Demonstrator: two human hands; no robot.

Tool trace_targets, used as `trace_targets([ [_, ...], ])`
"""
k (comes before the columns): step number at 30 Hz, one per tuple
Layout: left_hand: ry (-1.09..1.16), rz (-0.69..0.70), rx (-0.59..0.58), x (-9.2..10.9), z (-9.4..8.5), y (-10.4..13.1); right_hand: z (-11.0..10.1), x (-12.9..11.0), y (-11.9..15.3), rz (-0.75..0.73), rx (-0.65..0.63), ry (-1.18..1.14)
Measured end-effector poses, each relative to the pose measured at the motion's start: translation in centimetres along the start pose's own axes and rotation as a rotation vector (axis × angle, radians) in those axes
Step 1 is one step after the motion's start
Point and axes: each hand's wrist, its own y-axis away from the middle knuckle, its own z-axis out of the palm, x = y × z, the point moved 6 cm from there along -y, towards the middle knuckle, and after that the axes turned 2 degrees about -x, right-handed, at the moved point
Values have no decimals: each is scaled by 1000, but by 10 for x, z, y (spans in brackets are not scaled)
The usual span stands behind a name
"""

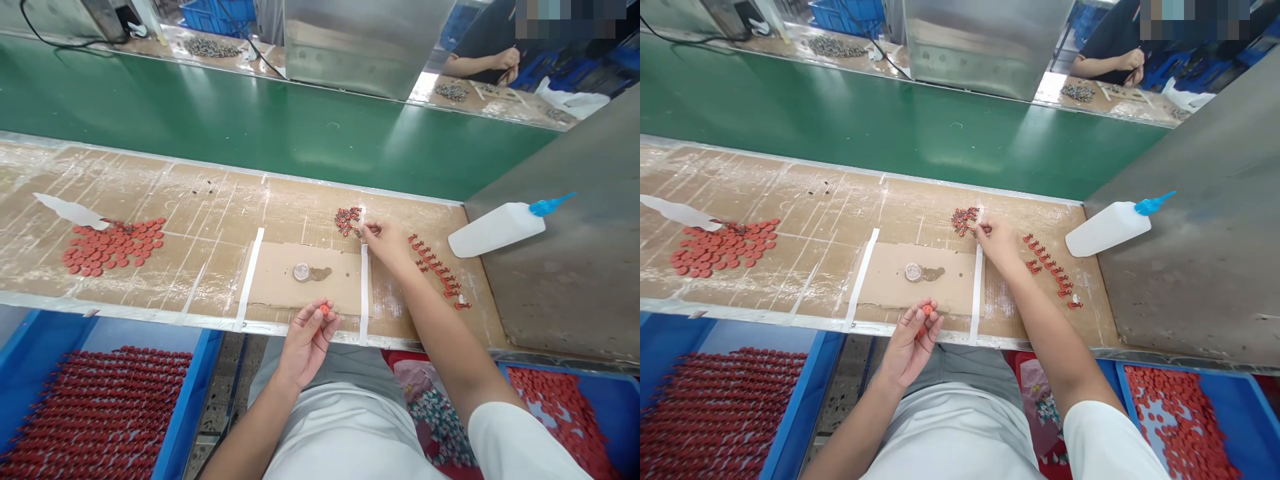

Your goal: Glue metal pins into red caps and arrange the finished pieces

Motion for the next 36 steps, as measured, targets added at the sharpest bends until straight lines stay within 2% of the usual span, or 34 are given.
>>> trace_targets([
  [3, -4, 2, -4, 1, 0, 1, -3, 3, -5, 22, 36, -14],
  [8, 7, 3, -19, 0, 2, 1, 11, 1, -11, -19, -90, -7],
  [14, 2, 5, -11, 0, 3, 1, 22, -14, -15, -123, -191, 187],
  [18, 6, 15, -9, 1, 2, 2, 19, -18, -10, -178, -182, 219],
  [20, 2, 22, -17, 1, 1, 3, 14, -17, -3, -182, -119, 111],
  [23, -2, 29, -41, 1, 0, 4, 8, -14, 13, -155, -35, -202],
  [27, -22, 35, -75, 4, -3, 4, 9, -20, 38, -103, -3, -591],
  [31, -27, 75, -68, 11, -7, 4, 19, -43, 63, -29, -42, -862],
  [36, -31, 133, -43, 18, -10, 4, 36, -80, 85, -67, -112, -954],
])
